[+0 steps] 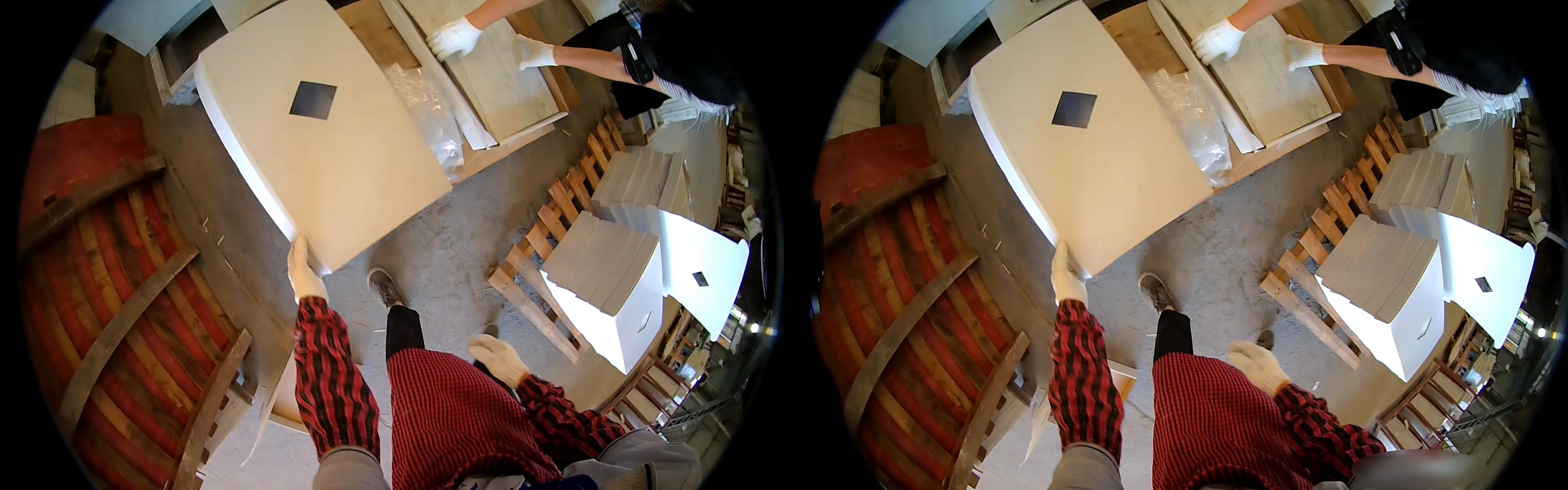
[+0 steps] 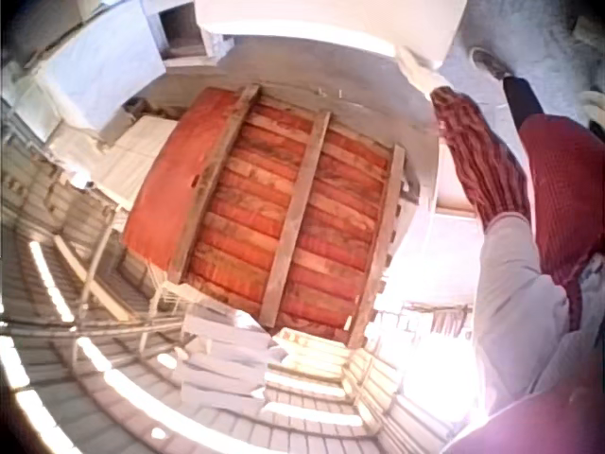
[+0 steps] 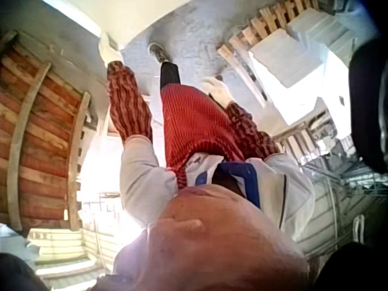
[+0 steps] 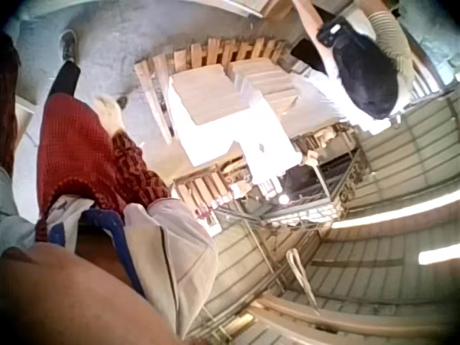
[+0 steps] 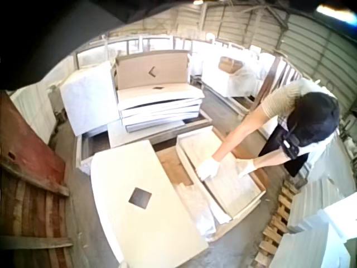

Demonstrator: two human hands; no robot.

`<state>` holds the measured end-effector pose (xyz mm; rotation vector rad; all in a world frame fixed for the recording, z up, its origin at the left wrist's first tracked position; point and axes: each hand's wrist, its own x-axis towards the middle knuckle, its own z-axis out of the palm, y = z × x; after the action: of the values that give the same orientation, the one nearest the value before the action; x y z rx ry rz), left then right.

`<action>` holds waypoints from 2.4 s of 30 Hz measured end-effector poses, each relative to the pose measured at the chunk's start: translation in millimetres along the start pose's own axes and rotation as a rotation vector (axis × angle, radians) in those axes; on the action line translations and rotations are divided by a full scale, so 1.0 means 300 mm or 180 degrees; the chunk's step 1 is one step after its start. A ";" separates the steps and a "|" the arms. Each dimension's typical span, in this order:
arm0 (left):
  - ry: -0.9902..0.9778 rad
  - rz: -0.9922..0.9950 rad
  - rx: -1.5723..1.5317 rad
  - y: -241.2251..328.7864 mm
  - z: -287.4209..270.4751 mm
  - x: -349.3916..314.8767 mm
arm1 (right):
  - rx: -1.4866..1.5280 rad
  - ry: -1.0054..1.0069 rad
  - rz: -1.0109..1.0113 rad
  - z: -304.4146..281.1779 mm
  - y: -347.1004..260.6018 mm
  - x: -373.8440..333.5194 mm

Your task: The person places flat white furniture panels into cardboard boxes. They wrap each panel in a clear plastic bag before inserting it into the box. The person works in a warehouse environment, handling multiple panels and boxes sequentially.

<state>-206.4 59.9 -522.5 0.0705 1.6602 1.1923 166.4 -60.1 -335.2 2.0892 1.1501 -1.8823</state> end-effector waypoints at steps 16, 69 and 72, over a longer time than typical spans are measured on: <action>-0.2648 0.1634 0.1847 0.652 0.980 -0.609 | -0.0287 0.1791 -0.1693 -0.122 -0.762 0.633; 0.0524 0.1613 0.5883 0.181 -1.190 -1.927 | -0.1804 0.0316 -0.3005 0.093 0.157 -0.563; 0.0731 0.2356 0.5818 0.189 -1.079 -2.110 | -0.1563 0.0517 -0.2698 -0.110 0.401 -0.700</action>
<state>-188.7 -478.8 -55.5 1.7959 2.4627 -0.2963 274.0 -223.1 -188.8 1.6034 2.5115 -1.3933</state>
